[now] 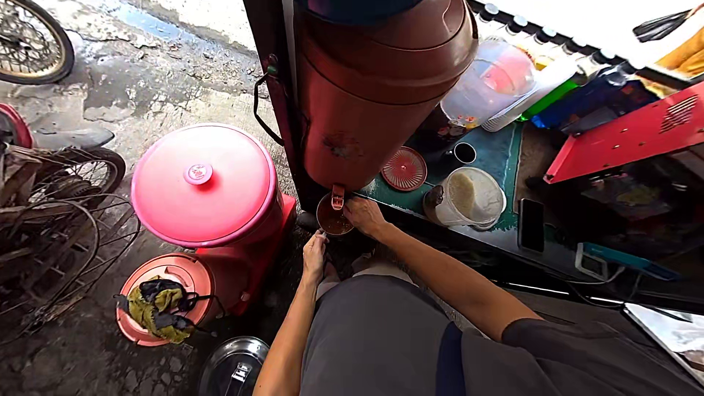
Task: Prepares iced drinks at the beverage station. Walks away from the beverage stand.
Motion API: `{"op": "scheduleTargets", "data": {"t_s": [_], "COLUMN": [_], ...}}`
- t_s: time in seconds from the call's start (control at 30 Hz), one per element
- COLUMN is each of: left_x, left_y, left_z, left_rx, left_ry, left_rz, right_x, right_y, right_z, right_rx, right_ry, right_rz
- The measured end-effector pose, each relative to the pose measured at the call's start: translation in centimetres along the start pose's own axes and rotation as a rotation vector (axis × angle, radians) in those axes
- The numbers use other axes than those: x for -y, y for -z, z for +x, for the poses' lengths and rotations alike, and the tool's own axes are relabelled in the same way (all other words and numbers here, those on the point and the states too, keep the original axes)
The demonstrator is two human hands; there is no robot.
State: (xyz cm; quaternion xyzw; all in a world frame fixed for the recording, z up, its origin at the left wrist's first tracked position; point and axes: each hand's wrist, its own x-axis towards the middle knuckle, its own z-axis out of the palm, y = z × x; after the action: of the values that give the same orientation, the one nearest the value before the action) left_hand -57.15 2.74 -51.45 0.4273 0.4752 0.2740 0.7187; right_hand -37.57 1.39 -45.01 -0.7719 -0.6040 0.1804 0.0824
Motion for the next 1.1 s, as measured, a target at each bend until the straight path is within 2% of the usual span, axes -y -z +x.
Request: {"op": "scheduleTargets", "data": {"t_s": [0.1,0.17,0.3,0.43,0.5,0.6,0.73,0.87,0.9,1.0,1.03,1.1], "left_x": [0.1,0.0,0.2,-0.1,-0.1,0.0,-0.3,0.0,-0.1,-0.2,-0.2,-0.1], "left_y": [0.2,0.2,0.1,0.2,0.1,0.1,0.2,0.1,0.1,0.2,0.2,0.1], "left_z": [0.0,0.0,-0.1,-0.2,-0.2,-0.3,-0.3,-0.4,-0.4,-0.4,-0.4,-0.4], "left_rx": [-0.002,0.009,0.014,0.015,0.025,0.016,0.019,0.019,0.010,0.010,0.016,0.019], "left_ry": [-0.004,-0.002,-0.006,-0.011,-0.008,-0.002,-0.003,0.006,0.008,0.003,0.003,0.010], "left_rz": [-0.001,0.002,0.013,-0.007,-0.002,0.004,-0.020,-0.013,-0.013,-0.023,-0.022,-0.020], "right_x": [0.5,0.7,-0.2,0.7,0.4,-0.2,0.9,-0.1,0.0,0.8,0.6,0.1], "right_y": [0.5,0.6,0.1,0.7,0.4,0.1,0.5,0.0,0.1,0.4,0.2,-0.2], "right_z": [-0.7,-1.0,0.0,-1.3,-1.0,-0.3,-1.5,-0.6,-0.6,-1.5,-1.4,-0.8], "right_rx": [0.104,0.151,0.004,0.140,0.082,-0.009,0.104,-0.034,-0.009,0.100,0.074,-0.022], "right_ry": [0.101,0.164,-0.013,0.166,0.128,0.018,0.176,0.004,0.000,0.156,0.169,0.078], "right_rz": [-0.064,-0.014,-0.037,-0.044,0.013,-0.045,-0.033,-0.018,-0.049,-0.037,-0.007,0.021]}}
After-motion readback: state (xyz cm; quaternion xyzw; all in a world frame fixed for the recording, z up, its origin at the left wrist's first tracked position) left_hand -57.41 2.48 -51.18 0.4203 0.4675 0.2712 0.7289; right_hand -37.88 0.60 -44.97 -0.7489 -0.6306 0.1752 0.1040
